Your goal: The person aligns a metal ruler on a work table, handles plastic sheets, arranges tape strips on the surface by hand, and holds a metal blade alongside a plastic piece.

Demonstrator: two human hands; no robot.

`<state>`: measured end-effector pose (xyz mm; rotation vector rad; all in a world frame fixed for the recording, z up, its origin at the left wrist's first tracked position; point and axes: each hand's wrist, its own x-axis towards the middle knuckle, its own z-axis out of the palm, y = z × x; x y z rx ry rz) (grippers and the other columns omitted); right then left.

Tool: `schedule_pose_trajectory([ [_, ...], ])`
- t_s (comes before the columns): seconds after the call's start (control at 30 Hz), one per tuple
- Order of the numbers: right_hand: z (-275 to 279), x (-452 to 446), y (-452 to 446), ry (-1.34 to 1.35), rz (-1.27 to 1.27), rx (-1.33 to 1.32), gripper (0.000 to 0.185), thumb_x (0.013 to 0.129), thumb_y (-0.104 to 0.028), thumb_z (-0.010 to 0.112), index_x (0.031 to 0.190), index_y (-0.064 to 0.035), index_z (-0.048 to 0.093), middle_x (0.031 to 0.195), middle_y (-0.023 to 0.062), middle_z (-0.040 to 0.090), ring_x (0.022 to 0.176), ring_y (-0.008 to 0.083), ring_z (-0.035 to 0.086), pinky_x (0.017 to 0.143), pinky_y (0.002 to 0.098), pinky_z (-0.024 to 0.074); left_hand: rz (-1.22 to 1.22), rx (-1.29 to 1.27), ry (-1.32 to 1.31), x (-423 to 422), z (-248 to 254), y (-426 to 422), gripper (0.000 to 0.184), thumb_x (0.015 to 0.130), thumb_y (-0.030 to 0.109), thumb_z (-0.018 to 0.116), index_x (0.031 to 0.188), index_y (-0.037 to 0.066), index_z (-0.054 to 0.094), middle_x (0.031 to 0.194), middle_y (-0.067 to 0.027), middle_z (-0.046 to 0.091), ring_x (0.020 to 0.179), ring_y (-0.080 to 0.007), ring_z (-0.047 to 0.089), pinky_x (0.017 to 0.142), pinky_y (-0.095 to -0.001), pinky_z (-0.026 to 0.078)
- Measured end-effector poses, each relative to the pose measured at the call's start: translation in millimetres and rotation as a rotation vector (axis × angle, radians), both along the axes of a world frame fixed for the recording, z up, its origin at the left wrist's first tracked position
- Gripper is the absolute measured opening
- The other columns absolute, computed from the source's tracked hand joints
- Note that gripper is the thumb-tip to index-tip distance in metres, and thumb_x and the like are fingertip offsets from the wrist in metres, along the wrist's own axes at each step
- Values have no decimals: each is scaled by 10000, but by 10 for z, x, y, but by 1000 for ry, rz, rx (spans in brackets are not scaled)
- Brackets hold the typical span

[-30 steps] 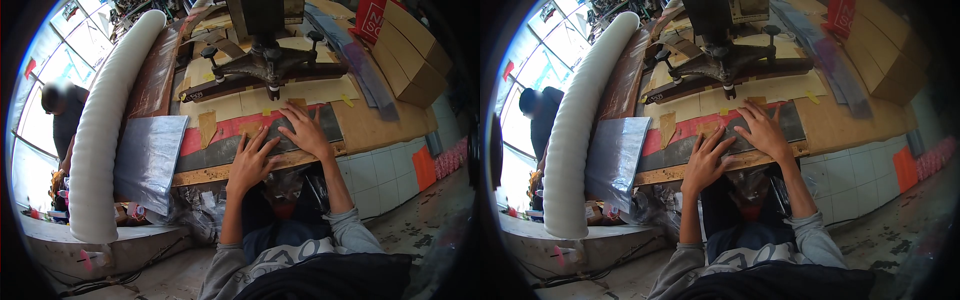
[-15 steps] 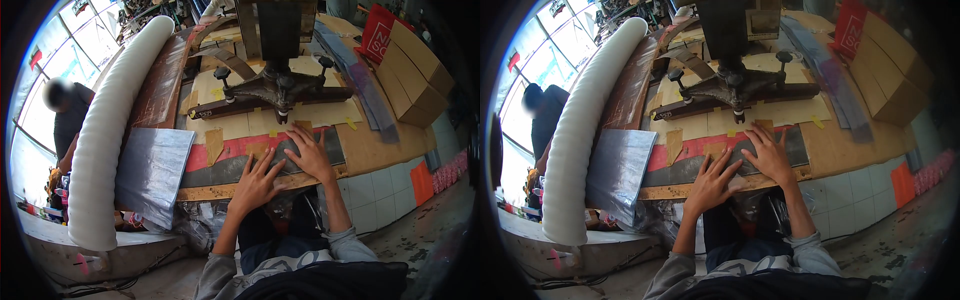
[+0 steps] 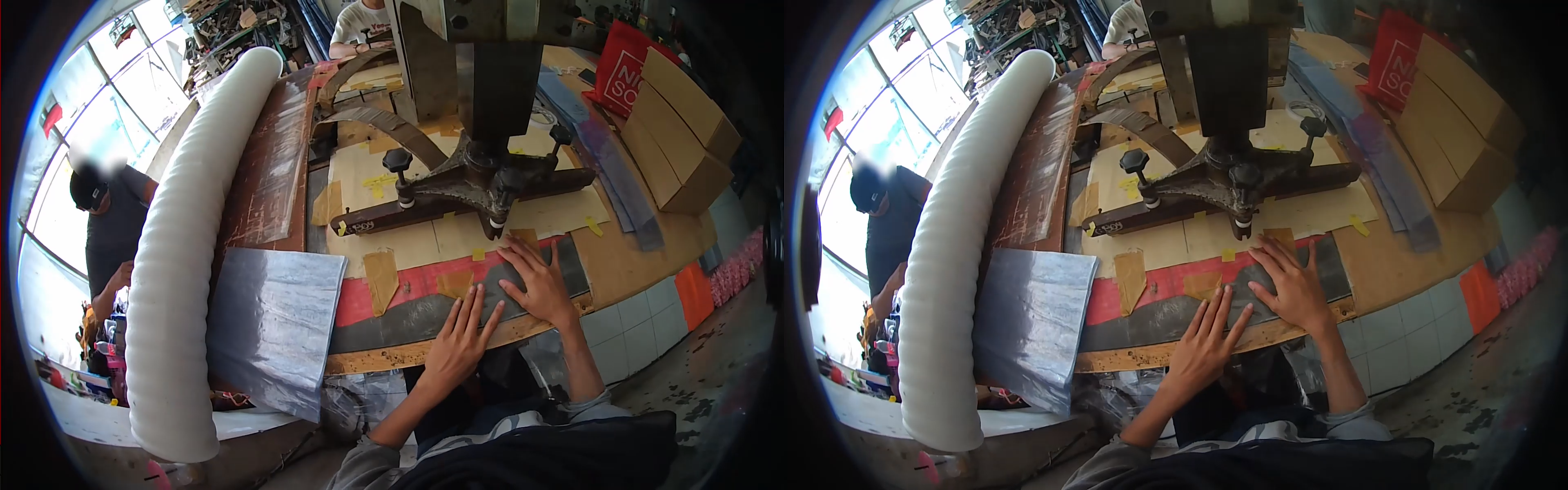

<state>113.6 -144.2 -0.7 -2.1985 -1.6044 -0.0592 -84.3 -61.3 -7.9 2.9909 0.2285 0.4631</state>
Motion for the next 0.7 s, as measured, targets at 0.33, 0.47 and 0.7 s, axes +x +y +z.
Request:
schedule_pose_trajectory([
  [0.33, -21, 12, 9, -25, 5, -1, 533, 889, -415, 582, 1333, -131, 504, 1444, 52, 438, 1357, 213, 383, 1104, 663, 100, 25, -68, -3, -17, 43, -26, 779, 755, 28, 543, 1487, 134, 298, 1498, -275, 264, 1399, -367, 301, 1116, -446, 306],
  [0.47, 9, 18, 12, -7, 18, -8, 536, 893, -401, 580, 1345, -127, 493, 1458, 66, 423, 1367, 233, 368, 1103, 663, 96, 36, -19, 65, -29, 48, -23, 765, 782, 54, 520, 1499, 120, 261, 1501, -265, 265, 1414, -347, 275, 1135, -419, 288],
  [0.7, -7, 3, -2, 29, 18, -7, 537, 890, -407, 586, 1334, -115, 510, 1460, 80, 420, 1373, 233, 360, 1084, 694, 103, 25, -55, 72, 7, 126, 16, 777, 692, 14, 585, 1434, 38, 355, 1480, -254, 323, 1392, -339, 324, 1125, -430, 312],
])
